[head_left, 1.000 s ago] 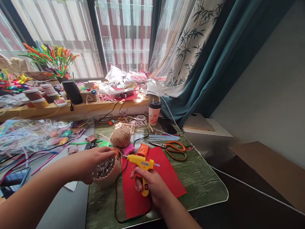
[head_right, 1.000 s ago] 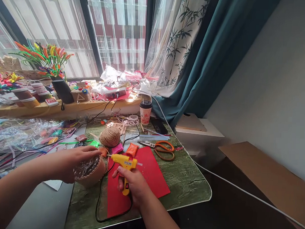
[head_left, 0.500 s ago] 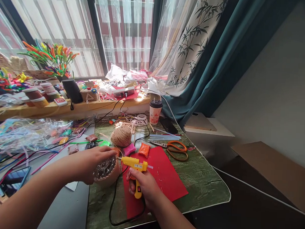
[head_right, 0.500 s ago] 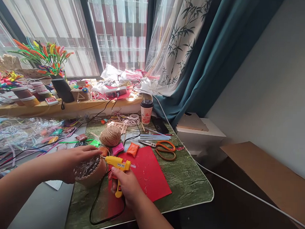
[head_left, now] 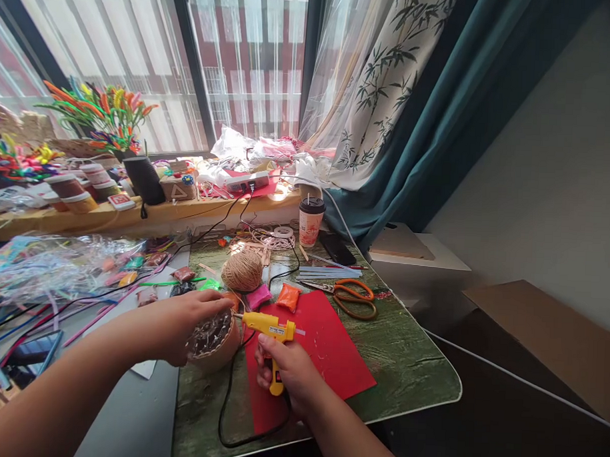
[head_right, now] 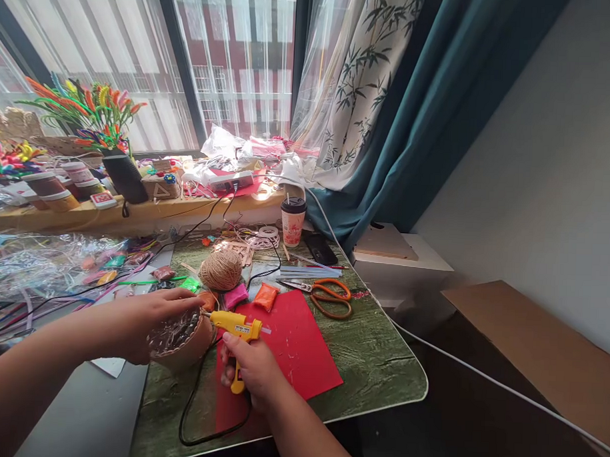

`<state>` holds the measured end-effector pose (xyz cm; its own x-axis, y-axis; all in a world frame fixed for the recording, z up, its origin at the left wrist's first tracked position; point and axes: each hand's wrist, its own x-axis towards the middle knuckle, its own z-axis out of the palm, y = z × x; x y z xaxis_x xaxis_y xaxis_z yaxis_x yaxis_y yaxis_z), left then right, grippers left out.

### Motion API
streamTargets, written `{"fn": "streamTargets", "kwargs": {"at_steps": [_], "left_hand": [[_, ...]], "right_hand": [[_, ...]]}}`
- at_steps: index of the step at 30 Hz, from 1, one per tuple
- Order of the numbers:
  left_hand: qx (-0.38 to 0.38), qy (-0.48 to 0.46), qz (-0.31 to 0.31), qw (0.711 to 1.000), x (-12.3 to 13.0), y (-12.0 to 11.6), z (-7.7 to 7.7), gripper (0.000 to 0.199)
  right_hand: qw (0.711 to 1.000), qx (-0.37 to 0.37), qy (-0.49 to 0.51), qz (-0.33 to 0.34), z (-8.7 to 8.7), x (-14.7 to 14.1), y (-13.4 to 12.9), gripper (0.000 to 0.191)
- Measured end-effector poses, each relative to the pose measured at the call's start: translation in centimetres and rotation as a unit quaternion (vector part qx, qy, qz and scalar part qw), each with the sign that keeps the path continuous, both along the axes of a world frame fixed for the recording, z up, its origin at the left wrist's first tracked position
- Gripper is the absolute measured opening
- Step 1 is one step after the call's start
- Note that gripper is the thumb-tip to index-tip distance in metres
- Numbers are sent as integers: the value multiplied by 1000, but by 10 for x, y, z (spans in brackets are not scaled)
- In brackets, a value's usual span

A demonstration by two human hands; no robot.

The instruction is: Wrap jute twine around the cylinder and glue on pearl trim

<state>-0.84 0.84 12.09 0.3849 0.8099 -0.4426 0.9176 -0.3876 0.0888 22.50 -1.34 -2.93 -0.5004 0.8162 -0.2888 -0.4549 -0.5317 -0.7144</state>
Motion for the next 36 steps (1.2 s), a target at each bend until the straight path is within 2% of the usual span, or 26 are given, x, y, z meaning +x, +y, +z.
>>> {"fn": "streamTargets", "kwargs": {"at_steps": [20, 36], "left_hand": [[-17, 14, 29, 999, 8, -2, 10, 123], [-17, 7, 20, 1000, 3, -2, 4, 122]], "right_hand": [[999, 1, 28, 29, -8, 8, -5, 51], [999, 27, 2, 45, -11, 11, -10, 55]]}}
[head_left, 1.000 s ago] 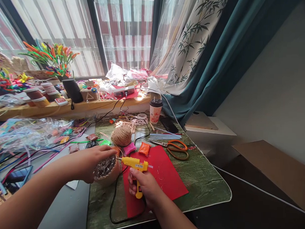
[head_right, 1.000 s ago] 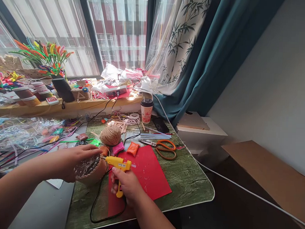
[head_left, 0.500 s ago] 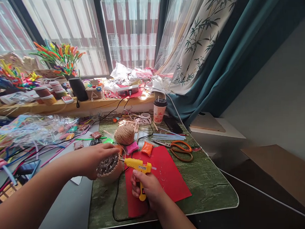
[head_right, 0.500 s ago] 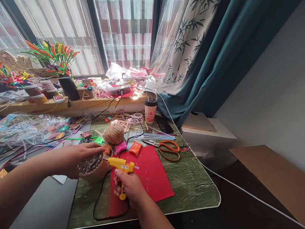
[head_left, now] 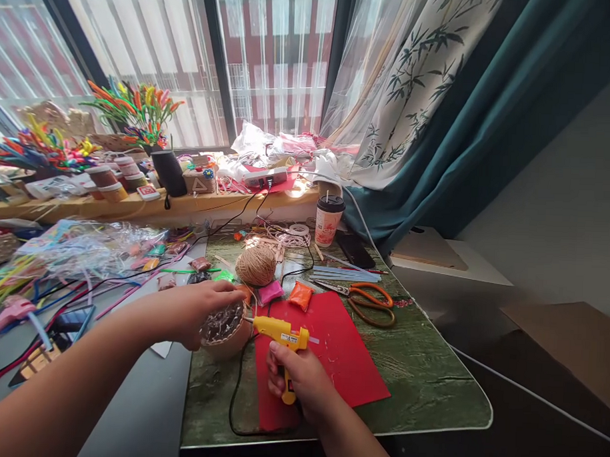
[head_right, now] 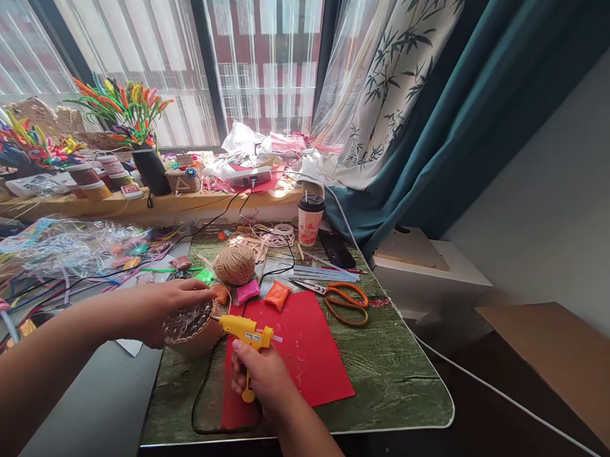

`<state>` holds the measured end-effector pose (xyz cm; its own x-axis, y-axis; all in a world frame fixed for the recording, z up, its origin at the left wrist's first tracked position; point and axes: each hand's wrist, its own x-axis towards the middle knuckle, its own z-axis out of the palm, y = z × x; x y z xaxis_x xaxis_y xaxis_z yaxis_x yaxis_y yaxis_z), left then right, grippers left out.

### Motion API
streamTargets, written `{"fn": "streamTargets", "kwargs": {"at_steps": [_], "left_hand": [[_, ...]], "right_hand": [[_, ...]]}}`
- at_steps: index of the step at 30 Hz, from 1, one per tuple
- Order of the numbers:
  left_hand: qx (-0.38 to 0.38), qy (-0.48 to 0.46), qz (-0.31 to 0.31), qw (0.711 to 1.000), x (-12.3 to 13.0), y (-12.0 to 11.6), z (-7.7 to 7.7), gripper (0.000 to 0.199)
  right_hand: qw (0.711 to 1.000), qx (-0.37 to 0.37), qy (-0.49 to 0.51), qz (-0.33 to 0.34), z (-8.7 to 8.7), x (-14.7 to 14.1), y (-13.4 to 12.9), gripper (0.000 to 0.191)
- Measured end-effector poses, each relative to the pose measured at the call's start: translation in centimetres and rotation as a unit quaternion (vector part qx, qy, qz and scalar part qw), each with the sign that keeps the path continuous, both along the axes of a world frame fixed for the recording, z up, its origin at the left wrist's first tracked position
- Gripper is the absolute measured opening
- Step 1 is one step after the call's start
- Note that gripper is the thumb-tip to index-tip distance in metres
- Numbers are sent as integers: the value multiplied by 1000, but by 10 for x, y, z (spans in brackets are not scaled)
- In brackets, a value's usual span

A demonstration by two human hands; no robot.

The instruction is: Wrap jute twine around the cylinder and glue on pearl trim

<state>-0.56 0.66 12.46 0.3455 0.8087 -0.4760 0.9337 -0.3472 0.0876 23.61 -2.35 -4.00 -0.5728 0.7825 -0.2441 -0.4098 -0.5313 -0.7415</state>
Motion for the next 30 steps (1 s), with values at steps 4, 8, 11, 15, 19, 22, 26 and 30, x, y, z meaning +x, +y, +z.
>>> {"fn": "streamTargets", "kwargs": {"at_steps": [4, 8, 11, 15, 19, 22, 26, 30], "left_hand": [[10, -7, -10, 1000, 1, -1, 1, 120], [11, -10, -12, 1000, -2, -1, 0, 120], [10, -8, -11, 1000, -3, -1, -1, 119], [11, -9, -12, 1000, -2, -1, -1, 117], [6, -9, -9, 1000, -1, -1, 0, 119], [8, -11, -7, 1000, -1, -1, 0, 118], [4, -14, -5, 1000, -2, -1, -1, 117], [5, -22, -10, 1000, -2, -1, -1, 117]], "right_hand": [[1000, 5, -20, 8, 3, 0, -1, 60], [1000, -1, -25, 13, 5, -1, -2, 60], [999, -2, -29, 16, 4, -1, -2, 60], [999, 6, -41, 11, 2, -2, -2, 61], [999, 11, -49, 9, 3, -2, -3, 62], [999, 10, -51, 6, 3, -2, -4, 61], [999, 15, -52, -3, -1, -3, -5, 58], [998, 12, -56, -6, -2, -3, -4, 59]]}}
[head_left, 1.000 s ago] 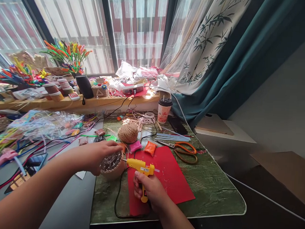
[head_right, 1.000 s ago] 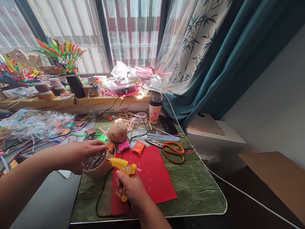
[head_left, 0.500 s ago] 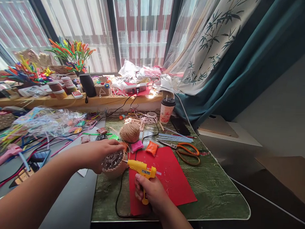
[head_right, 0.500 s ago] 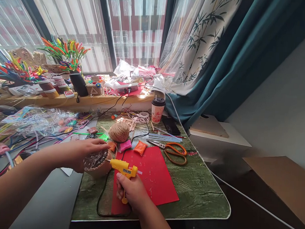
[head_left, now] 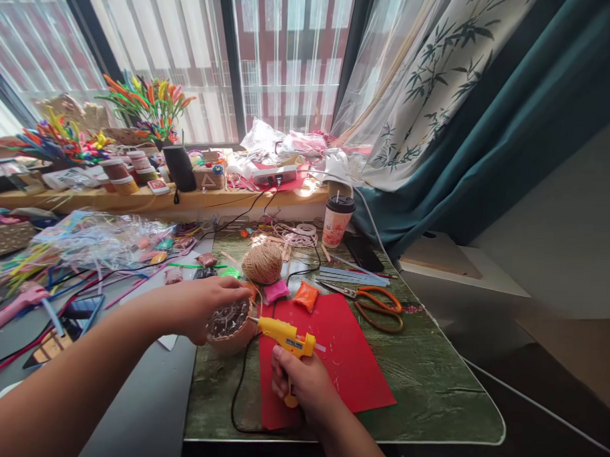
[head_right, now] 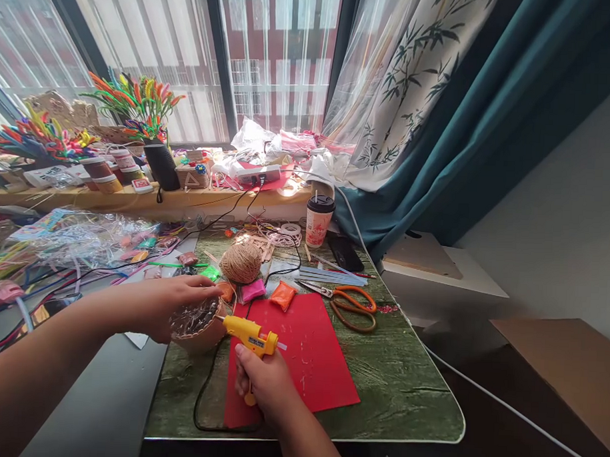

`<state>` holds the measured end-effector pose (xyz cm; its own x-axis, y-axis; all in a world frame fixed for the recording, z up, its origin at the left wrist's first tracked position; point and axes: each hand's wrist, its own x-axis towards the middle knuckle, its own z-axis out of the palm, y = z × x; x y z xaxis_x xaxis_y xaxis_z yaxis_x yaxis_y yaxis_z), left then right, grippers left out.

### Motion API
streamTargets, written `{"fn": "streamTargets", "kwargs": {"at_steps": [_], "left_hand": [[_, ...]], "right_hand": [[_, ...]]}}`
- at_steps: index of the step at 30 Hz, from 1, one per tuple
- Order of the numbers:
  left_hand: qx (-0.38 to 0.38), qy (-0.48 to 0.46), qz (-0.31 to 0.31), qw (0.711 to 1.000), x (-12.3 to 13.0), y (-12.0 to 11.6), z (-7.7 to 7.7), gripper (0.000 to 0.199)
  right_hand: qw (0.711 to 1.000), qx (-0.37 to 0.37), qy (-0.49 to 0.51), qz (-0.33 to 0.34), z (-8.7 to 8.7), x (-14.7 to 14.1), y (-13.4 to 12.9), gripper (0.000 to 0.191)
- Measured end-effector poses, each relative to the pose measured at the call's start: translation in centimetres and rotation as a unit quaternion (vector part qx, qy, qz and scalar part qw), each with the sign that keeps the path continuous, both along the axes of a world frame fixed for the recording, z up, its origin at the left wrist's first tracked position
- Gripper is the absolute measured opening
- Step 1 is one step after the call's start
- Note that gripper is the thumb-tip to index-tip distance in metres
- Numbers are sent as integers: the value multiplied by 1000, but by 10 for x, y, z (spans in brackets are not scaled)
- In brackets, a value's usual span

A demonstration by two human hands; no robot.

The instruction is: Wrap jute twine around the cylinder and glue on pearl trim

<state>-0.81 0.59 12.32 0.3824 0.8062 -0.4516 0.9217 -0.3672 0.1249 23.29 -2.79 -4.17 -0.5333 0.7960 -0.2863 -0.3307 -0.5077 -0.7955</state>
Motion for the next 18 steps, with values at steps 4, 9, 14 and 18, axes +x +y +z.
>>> {"fn": "streamTargets", "kwargs": {"at_steps": [4, 9, 14, 18], "left_hand": [[3, 3, 3, 1000, -1, 0, 0, 116], [0, 2, 4, 1000, 1, 0, 1, 116], [1, -3, 4, 1000, 2, -1, 2, 114], [2, -14, 3, 1000, 0, -1, 0, 114]], "right_hand": [[1000, -4, -4, 6, 2, 0, 0, 62], [1000, -1, -2, 20, 2, 1, 0, 62], [1000, -4, -1, 23, 3, 2, -1, 62], [1000, 0, -6, 29, 4, 3, -3, 62]]}}
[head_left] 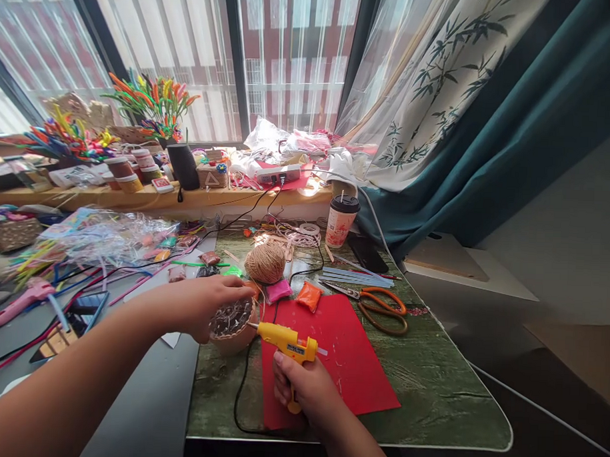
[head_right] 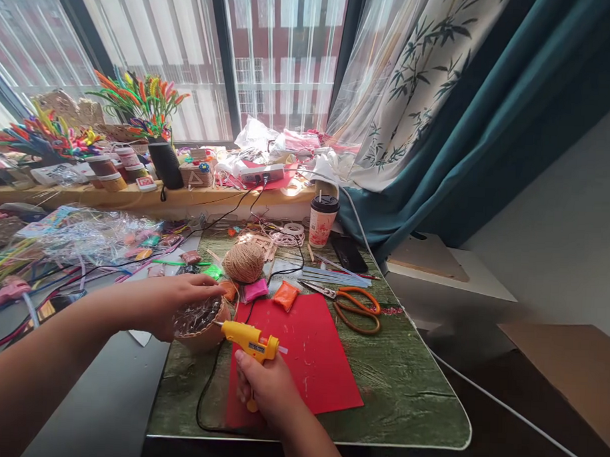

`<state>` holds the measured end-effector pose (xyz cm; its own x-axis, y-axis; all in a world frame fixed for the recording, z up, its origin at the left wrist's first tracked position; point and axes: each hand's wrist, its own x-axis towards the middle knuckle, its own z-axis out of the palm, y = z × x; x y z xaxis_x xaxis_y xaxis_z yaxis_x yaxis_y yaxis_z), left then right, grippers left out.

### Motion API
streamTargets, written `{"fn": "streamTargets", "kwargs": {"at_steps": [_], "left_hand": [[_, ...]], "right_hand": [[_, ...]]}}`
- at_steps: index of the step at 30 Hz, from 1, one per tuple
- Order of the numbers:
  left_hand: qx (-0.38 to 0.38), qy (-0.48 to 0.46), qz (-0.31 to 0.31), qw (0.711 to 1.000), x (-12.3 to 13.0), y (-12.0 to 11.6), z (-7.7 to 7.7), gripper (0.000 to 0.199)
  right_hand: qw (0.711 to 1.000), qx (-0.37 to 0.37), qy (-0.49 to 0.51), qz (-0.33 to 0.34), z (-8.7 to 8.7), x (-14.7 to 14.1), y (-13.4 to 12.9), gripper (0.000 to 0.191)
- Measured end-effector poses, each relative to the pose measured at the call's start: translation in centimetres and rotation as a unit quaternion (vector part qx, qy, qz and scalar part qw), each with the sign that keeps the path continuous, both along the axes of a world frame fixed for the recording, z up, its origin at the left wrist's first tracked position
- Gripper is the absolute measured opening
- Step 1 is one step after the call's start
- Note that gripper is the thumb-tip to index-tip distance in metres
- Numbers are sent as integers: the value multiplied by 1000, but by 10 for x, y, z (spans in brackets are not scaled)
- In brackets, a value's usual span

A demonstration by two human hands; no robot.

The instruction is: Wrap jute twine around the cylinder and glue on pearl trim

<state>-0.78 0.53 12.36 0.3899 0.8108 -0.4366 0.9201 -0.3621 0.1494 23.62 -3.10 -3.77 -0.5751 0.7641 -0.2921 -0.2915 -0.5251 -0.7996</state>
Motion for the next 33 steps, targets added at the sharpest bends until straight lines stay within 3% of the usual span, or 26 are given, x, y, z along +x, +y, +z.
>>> {"fn": "streamTargets", "kwargs": {"at_steps": [12, 33], "left_hand": [[8, 9, -12, 1000, 1, 0, 1, 109], [17, 4, -15, 1000, -1, -1, -2, 106]], "right_hand": [[999, 6, -26, -22, 0, -1, -1, 63], [998, 23, -51, 32, -10, 0, -3, 65]]}}
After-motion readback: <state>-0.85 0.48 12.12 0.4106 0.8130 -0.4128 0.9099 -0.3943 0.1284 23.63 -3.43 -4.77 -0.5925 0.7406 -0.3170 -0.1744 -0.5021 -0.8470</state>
